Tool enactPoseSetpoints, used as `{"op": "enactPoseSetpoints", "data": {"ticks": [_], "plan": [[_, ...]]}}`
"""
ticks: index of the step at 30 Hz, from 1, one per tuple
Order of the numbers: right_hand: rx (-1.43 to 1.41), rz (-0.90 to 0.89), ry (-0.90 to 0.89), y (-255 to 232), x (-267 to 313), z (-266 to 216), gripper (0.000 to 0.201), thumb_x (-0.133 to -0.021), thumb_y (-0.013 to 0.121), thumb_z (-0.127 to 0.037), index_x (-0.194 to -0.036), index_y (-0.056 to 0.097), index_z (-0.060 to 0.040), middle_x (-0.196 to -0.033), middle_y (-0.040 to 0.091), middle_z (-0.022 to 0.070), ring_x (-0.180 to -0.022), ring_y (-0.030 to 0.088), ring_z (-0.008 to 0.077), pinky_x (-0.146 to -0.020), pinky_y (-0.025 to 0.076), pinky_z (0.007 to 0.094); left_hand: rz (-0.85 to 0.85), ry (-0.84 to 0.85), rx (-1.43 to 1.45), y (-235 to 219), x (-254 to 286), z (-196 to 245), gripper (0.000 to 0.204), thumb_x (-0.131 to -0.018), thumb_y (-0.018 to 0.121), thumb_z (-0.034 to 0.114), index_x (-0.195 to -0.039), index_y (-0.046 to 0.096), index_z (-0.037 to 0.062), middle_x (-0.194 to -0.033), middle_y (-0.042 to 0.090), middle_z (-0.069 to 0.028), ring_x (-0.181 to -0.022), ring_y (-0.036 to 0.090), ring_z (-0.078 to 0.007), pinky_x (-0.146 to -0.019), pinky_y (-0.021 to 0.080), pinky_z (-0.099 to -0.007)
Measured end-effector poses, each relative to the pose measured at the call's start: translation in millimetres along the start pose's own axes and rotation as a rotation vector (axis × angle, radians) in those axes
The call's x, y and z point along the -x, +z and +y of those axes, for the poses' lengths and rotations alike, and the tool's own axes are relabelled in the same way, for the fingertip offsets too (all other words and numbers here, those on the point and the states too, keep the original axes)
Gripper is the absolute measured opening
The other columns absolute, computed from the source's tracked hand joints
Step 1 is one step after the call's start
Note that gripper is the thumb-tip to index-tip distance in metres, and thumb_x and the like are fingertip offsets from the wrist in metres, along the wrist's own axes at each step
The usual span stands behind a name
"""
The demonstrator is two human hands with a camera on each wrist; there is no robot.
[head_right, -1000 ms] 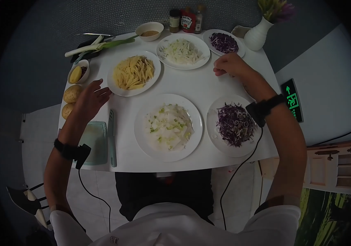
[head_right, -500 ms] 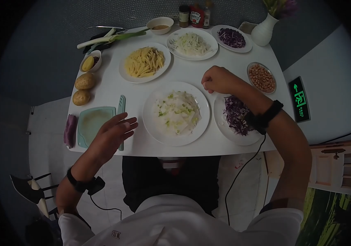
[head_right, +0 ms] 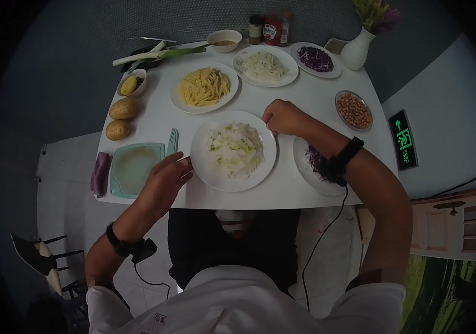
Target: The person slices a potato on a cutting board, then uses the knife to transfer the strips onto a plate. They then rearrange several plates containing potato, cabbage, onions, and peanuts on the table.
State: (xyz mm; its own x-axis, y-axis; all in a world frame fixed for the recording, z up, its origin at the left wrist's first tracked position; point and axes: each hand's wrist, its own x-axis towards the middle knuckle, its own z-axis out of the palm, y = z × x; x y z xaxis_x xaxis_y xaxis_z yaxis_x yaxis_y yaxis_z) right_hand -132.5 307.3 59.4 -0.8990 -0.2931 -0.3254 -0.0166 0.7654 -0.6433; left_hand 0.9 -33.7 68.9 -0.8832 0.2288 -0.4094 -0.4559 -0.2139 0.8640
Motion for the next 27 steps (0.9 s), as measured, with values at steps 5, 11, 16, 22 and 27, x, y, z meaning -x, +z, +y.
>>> {"op": "enactPoseSetpoints", "data": {"ticks": [5, 11, 16, 22, 27], "plan": [[-0.086, -0.093, -0.055, -11, -6, 1, 0.015, -0.085, 0.068, 0.000, -0.095, 0.077, 0.0058, -0.082, 0.078, 0.0126, -0.069, 0.075, 0.0169, -0.063, 0.058, 0.0307, -0.038, -0.014, -0.015, -2, 6, 9, 0.095, -0.093, 0.074, 0.027, -0.158, 0.020, -0.0164, -0.159, 0.037, -0.0299, -0.149, 0.038, -0.0326, -0.126, 0.028, -0.0403], [-0.149, 0.068, 0.162, -32, -40, -15, 0.013, -0.091, 0.067, -0.005, -0.094, 0.072, 0.0060, -0.083, 0.077, 0.0152, -0.068, 0.077, 0.0198, -0.055, 0.057, 0.0291, 0.065, 0.211, -0.115, 7, 3, 52, 0.092, -0.095, 0.072, 0.026, -0.159, 0.019, -0.0153, -0.159, 0.038, -0.0302, -0.152, 0.036, -0.0340, -0.128, 0.023, -0.0419], [-0.438, 0.215, 0.439, -60, -57, 38, 0.017, -0.096, 0.066, -0.010, -0.095, 0.068, 0.0066, -0.090, 0.077, 0.0186, -0.074, 0.078, 0.0261, -0.054, 0.058, 0.0289, 0.042, 0.194, -0.034, -59, -75, 68, 0.058, -0.100, 0.066, 0.030, -0.144, 0.050, -0.0027, -0.142, 0.054, -0.0216, -0.132, 0.053, -0.0314, -0.119, 0.037, -0.0438], [-0.909, 0.510, 0.456, -76, -72, 74, 0.018, -0.096, 0.064, -0.004, -0.105, 0.066, 0.0113, -0.095, 0.075, 0.0264, -0.082, 0.079, 0.0300, -0.055, 0.062, 0.0338, 0.098, 0.124, -0.025, -87, -138, 66, 0.050, -0.101, 0.064, 0.031, -0.140, 0.053, 0.0019, -0.132, 0.058, -0.0222, -0.125, 0.056, -0.0316, -0.110, 0.044, -0.0422], [-0.770, 0.335, 0.433, -96, -66, 83, 0.017, -0.095, 0.066, -0.005, -0.103, 0.069, 0.0100, -0.099, 0.076, 0.0229, -0.081, 0.078, 0.0269, -0.056, 0.062, 0.0354, 0.043, 0.113, 0.032, -99, -150, 59, 0.049, -0.103, 0.062, 0.032, -0.141, 0.052, 0.0025, -0.130, 0.058, -0.0214, -0.118, 0.059, -0.0314, -0.107, 0.046, -0.0422]]}}
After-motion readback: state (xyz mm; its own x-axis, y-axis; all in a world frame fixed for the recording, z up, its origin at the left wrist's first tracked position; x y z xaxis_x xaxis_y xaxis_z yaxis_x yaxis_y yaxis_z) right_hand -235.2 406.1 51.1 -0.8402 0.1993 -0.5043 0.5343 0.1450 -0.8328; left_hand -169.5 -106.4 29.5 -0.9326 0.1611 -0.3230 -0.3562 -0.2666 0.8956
